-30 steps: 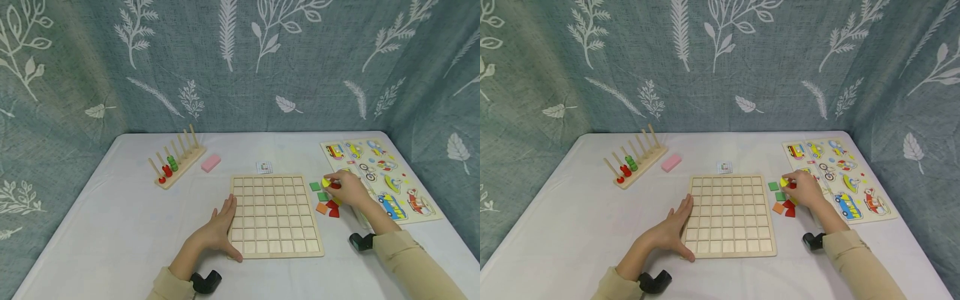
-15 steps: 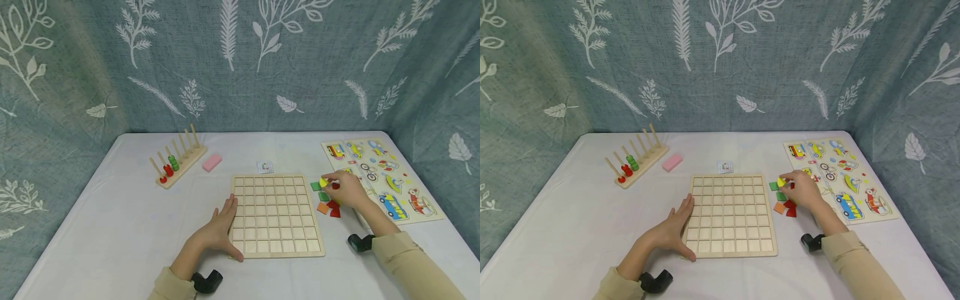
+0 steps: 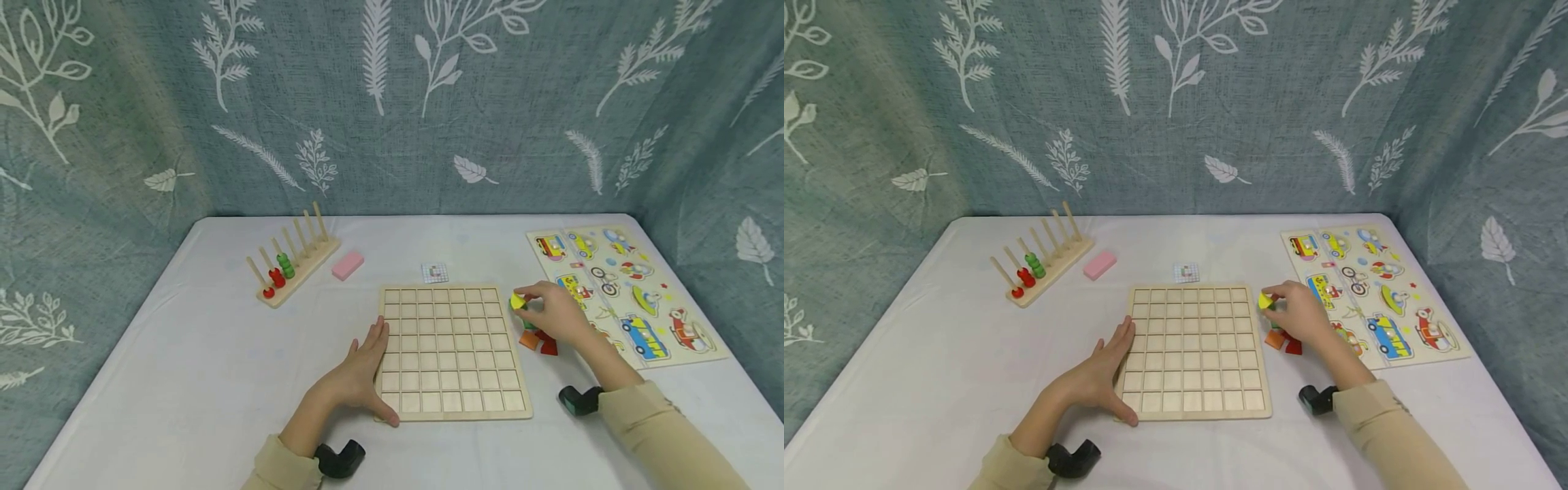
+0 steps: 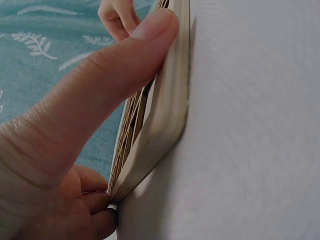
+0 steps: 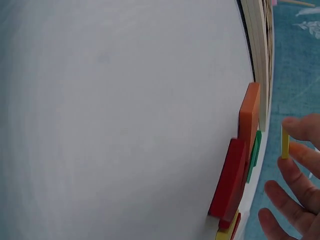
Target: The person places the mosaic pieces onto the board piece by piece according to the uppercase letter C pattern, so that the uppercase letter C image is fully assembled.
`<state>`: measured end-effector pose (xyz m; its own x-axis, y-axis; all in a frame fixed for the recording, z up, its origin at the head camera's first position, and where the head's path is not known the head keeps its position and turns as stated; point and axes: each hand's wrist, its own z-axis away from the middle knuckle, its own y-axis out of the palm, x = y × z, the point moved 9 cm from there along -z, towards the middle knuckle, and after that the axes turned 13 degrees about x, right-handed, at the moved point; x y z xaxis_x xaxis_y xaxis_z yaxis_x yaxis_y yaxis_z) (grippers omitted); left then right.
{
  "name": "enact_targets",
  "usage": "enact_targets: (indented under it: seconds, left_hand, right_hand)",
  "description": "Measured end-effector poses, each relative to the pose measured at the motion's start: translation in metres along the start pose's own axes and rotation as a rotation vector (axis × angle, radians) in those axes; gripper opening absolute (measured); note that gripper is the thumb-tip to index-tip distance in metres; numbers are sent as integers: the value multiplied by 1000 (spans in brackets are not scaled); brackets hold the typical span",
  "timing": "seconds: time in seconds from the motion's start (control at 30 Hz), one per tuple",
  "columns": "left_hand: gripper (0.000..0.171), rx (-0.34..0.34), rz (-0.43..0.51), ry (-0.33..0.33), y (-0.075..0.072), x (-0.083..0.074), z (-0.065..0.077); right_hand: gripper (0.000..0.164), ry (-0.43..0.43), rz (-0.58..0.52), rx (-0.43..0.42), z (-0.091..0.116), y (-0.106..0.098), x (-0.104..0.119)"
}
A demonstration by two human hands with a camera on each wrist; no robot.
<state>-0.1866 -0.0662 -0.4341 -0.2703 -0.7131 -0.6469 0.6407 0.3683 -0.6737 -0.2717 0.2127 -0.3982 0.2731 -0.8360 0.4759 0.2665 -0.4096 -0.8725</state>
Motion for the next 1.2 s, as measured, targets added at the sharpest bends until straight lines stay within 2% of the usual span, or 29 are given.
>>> enact_targets:
  seconds: [0.17, 0.4, 0.6, 1.2]
  left_hand:
    - [142, -9, 15, 11, 0, 0, 0]
    - [142, -10, 18, 16, -1, -1, 0]
    - [142, -8, 16, 14, -2, -1, 0]
    - [142, -1, 12, 16, -1, -1, 0]
  right_hand:
    - [36, -21, 4, -7, -1, 2, 7]
    - [36, -8, -17, 15, -3, 7, 12]
    - [36, -52, -21, -1, -5, 8, 22]
    - [37, -86, -31, 24, -14, 14, 46]
